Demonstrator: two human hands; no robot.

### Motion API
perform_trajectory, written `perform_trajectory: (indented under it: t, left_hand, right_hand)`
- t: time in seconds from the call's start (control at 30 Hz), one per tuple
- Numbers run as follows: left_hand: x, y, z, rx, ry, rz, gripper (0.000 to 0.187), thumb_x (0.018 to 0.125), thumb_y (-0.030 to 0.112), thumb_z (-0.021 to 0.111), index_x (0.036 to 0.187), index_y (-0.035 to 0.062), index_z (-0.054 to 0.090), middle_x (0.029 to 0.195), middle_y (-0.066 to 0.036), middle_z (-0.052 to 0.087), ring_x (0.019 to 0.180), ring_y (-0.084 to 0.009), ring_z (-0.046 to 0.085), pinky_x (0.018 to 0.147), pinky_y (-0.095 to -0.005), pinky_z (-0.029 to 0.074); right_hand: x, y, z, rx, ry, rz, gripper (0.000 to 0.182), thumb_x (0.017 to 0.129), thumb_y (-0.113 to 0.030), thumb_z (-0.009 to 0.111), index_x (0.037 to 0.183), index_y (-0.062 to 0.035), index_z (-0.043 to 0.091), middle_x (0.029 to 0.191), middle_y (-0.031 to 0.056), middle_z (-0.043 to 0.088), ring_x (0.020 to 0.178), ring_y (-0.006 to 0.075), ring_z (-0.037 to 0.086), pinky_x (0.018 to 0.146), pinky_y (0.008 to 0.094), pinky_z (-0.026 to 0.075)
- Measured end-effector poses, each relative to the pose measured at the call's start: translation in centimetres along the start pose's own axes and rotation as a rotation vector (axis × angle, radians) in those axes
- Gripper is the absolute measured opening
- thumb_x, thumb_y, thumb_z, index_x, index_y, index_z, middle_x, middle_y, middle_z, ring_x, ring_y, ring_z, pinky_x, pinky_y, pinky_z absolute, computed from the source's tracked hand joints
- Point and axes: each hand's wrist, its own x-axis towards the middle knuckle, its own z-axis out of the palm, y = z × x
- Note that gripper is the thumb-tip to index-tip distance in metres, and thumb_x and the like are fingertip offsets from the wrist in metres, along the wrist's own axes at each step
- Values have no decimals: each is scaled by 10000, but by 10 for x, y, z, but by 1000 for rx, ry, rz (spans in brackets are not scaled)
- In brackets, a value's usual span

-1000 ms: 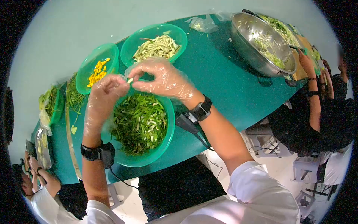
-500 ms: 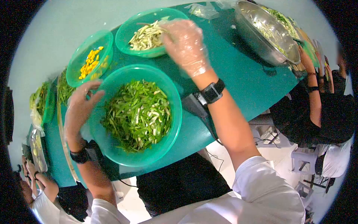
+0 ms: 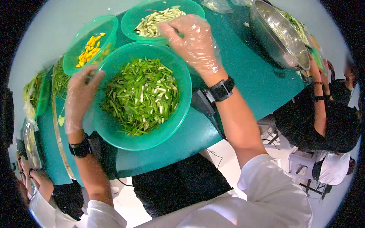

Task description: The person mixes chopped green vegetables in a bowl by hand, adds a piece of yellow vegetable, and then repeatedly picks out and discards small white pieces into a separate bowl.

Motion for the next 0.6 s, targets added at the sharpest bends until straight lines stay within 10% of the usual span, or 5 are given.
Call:
perform_trajectory:
  t: [0.17,0.47,0.6]
  left_hand:
    - [-1,5,-5,22,179,79,161,923,68,762,1083,54,753,1052,-85,748,865,-186,671,802,-309,541]
    - [-28,67,20,9,-271,487,364,777,153,843,1128,127,749,1149,-94,707,1098,-322,667,972,-436,534]
    - [-23,62,16,-6,-403,352,427,771,127,843,1182,128,727,1266,-130,665,1189,-360,628,1026,-450,506]
  right_hand:
    - [-1,-11,-5,64,-177,24,174,939,-151,753,864,5,734,790,135,706,689,272,658,680,376,520]
    - [-6,-13,-6,62,-217,-6,204,938,-158,756,826,2,695,732,138,639,645,285,601,632,373,477]
    - [-4,-16,-9,52,-238,13,212,937,-159,754,811,-5,681,693,136,593,612,284,565,614,387,462]
